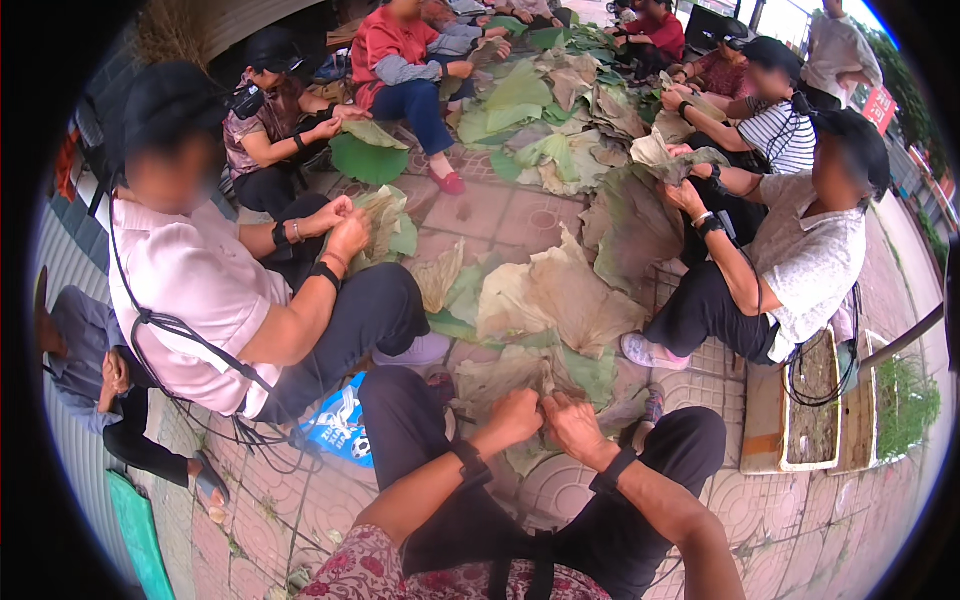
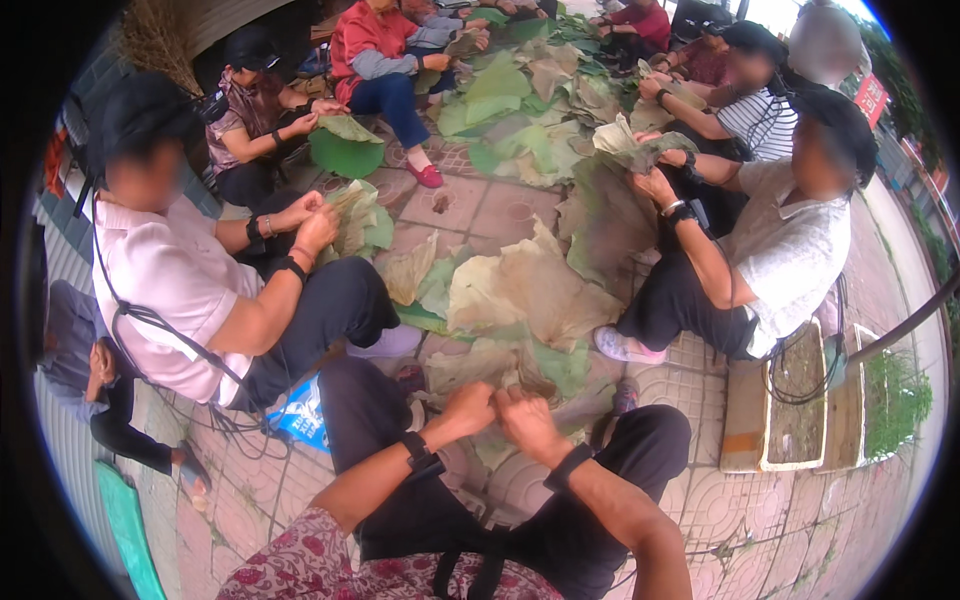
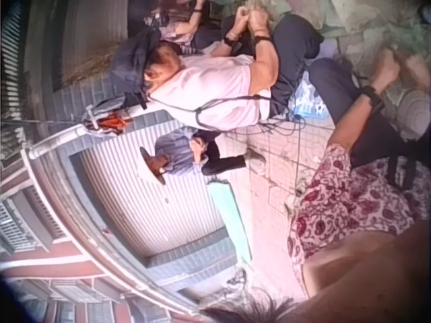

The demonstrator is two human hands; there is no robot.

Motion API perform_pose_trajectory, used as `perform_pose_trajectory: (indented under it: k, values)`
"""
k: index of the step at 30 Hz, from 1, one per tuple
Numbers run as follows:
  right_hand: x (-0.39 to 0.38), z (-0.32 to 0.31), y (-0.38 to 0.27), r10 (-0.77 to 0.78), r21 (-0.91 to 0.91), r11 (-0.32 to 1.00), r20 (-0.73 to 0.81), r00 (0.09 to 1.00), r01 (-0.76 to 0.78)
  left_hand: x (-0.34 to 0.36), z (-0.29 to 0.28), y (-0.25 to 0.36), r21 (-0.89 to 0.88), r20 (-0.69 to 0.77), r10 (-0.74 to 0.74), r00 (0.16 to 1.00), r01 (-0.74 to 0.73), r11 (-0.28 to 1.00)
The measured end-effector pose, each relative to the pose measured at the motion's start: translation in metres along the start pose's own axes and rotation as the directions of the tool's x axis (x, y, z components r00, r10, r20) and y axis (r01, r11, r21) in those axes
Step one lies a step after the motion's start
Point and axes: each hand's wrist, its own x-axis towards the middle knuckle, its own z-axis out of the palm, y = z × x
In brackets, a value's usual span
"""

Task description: The person sits on a tiled floor among a group and repeatedly picks up large dried leaves, folds or tears them by hand, and places the pieces into a pile. The person handles the leaves one at a time and continues the same folding and tearing motions throughout the clip.

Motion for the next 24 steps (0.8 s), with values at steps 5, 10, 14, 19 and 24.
perform_pose_trajectory:
  k: [5, 10, 14, 19, 24]
  values:
    - [-0.003, 0.011, 0.004, 0.053, -0.023, 0.998, -0.01, 0.999, -0.053, -0.004, 0.022, -0.001, 0.073, -0.054, 0.049, 0.997, -0.045, 0.996]
    - [-0.003, 0.006, 0.006, 0.039, -0.07, 0.997, 0.129, 0.991, -0.03, 0.001, 0.054, -0.013, -0.038, -0.129, -0.003, 0.992, -0.002, 0.999]
    - [-0.004, -0.005, 0.008, -0.066, -0.002, 0.998, 0.078, 0.995, 0.066, 0.016, 0.019, -0.02, -0.541, 0.156, 0.104, 0.982, -0.003, 0.841]
    - [-0.012, 0.002, 0.019, -0.077, -0.004, 0.997, 0.104, 0.992, 0.078, 0.007, 0.027, -0.011, -0.308, 0.003, 0.089, 0.996, -0.084, 0.948]
    - [-0.016, -0.005, 0.019, -0.113, 0.101, 0.989, 0.054, 0.992, 0.107, 0.006, 0.033, -0.014, -0.237, -0.061, 0.188, 0.98, -0.197, 0.951]
